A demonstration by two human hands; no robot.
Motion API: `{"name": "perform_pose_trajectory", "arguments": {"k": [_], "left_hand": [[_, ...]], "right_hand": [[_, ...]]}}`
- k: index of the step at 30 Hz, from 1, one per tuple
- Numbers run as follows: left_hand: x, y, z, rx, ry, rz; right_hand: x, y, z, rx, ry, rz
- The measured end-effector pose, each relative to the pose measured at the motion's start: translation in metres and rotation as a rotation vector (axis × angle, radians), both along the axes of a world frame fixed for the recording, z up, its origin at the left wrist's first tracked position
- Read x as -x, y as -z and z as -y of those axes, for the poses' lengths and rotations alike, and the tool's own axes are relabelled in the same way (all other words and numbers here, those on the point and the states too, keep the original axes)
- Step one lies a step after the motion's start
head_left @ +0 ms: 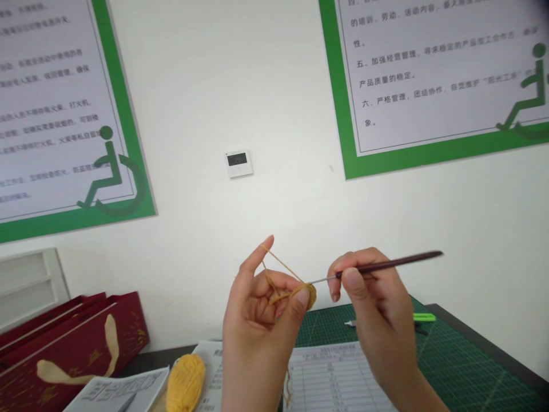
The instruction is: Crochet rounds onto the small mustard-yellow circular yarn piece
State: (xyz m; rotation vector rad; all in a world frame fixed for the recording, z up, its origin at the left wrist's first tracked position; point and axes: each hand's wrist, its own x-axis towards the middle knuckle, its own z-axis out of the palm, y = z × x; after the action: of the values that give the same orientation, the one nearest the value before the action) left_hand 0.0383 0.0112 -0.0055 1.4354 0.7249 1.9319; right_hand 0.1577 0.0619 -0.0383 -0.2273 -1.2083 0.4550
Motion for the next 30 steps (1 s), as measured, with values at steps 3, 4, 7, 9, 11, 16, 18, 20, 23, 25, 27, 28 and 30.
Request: {"name": "perform_pose_trajectory", "arguments": {"k": [3,4,7,9,11,16,18,20,23,25,27,28,30], "left_hand": [[0.002,-0.001,0.0,0.028,0.109,0.046],[0.002,-0.001,0.0,0.037,0.132,0.056],[0.002,-0.001,-0.001,0.048,0.161,0.076],[0.001,-0.001,-0.001,0.035,0.154,0.088],[-0.001,-0.001,0.0,0.012,0.131,0.101],[-0.002,0.0,0.001,0.08,0.175,0.166],[0.0,0.0,0.002,0.171,0.302,0.191],[0.002,-0.001,0.002,0.252,0.433,0.221],[0.005,-0.002,0.003,0.299,0.522,0.259],[0.007,-0.004,0.003,0.292,0.516,0.259],[0.009,-0.004,0.003,0.273,0.487,0.239],[0.01,-0.005,0.003,0.263,0.478,0.226],[0.012,-0.004,0.002,0.255,0.483,0.202]], "right_hand": [[-0.002,-0.009,-0.003,0.217,-0.385,-0.022],[-0.001,-0.011,-0.003,0.272,-0.506,-0.006],[0.005,-0.012,-0.004,0.334,-0.733,0.019],[0.01,-0.011,-0.003,0.281,-0.719,0.0],[0.012,-0.008,-0.003,0.153,-0.549,-0.001],[0.002,0.001,-0.007,-0.448,0.326,0.22],[-0.001,0.005,-0.009,-0.619,0.522,0.218],[0.002,0.007,-0.01,-0.6,0.404,0.157],[0.012,0.008,-0.007,-0.447,0.072,0.012],[0.018,0.007,-0.004,-0.339,-0.066,-0.095],[0.021,0.005,0.0,-0.27,-0.171,-0.156],[0.021,0.003,0.002,-0.24,-0.22,-0.175],[0.019,-0.001,0.005,-0.172,-0.328,-0.186]]}}
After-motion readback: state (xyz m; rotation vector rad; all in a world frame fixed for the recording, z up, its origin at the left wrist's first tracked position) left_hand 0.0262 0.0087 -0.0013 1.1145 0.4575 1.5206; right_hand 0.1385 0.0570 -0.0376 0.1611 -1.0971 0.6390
